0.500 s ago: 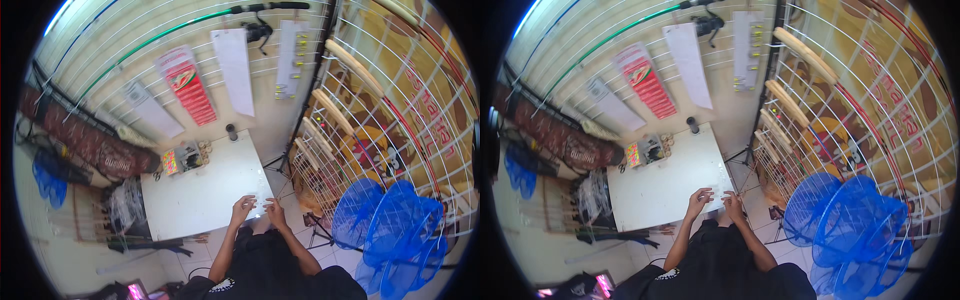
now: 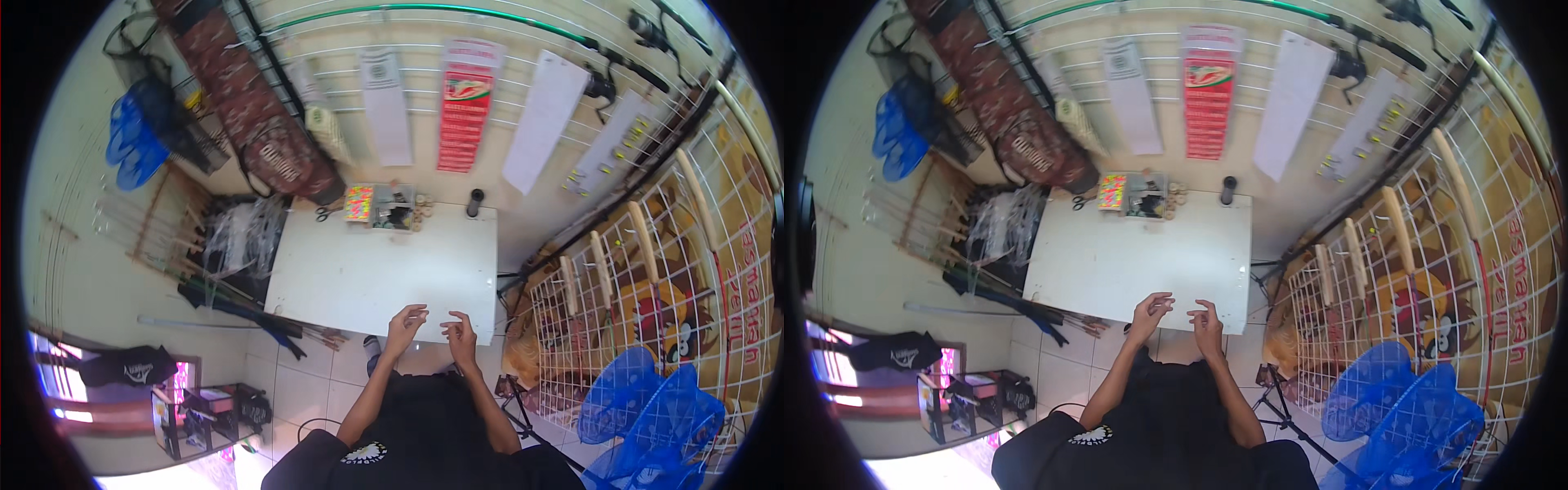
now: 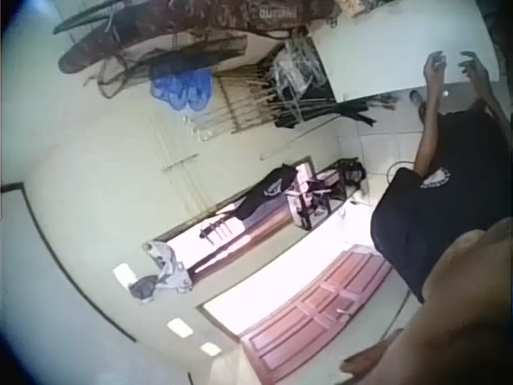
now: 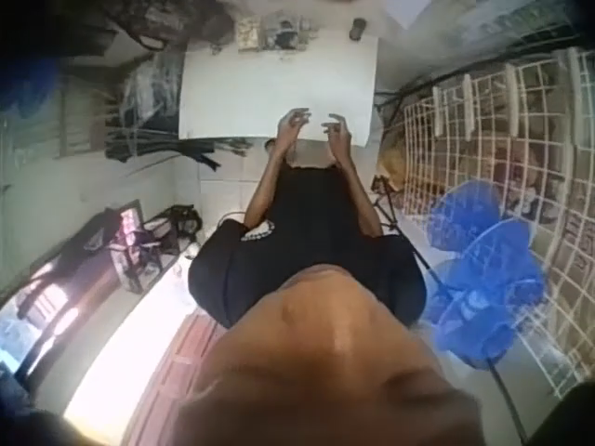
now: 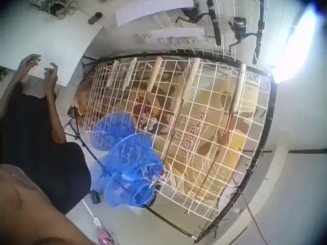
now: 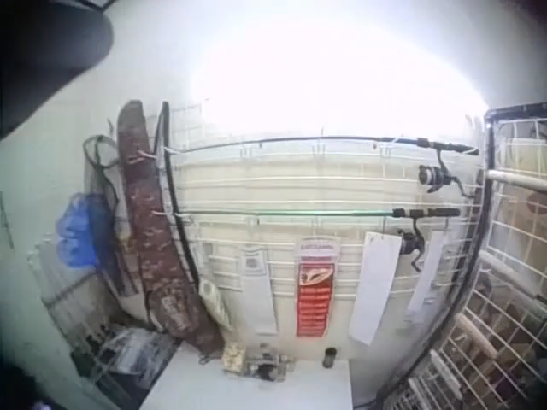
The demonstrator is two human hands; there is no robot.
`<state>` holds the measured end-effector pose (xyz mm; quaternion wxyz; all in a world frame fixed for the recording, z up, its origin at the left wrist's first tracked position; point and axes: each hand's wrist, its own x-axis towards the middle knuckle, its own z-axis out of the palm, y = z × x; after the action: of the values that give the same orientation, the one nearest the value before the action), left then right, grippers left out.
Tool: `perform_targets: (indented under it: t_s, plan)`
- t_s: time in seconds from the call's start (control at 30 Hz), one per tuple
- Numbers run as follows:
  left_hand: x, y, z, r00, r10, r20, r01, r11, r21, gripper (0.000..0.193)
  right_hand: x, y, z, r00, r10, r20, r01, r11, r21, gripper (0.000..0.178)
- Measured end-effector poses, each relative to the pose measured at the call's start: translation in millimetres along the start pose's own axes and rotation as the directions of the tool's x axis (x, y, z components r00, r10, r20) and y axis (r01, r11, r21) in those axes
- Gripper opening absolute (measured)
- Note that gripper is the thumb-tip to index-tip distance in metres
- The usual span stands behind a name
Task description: Repairing or preparing a fishing rod section by wrapping it with tape or thread.
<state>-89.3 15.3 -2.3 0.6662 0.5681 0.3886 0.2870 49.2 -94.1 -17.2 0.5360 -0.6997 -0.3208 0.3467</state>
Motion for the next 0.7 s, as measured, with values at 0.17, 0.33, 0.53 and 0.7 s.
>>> perform_targets:
  t_s: [0.17,0.33,0.53,0.7]
  plan:
    - [-1.0,11.0,-84.6,0.990,0.006,-0.139,-0.004,1.000,0.010,0.031,22.1,-13.1,71.1,0.994,-0.073,0.084,0.070,0.997,0.036,0.028]
    - [-8.8,27.9,-188.1,0.932,0.063,-0.357,-0.075,0.997,-0.018,0.028,33.3,-28.4,153.7,0.974,-0.044,0.220,0.029,0.997,0.069,0.029]
    - [-25.9,25.4,-302.8,0.740,0.150,-0.656,-0.180,0.983,0.021,0.028,42.8,-51.7,242.8,0.904,-0.018,0.426,-0.020,0.996,0.084,0.025]
    - [-45.6,40.3,-349.5,0.459,0.195,-0.867,-0.283,0.957,0.066,0.023,53.1,-80.2,288.5,0.840,-0.051,0.541,0.028,0.998,0.051,0.020]
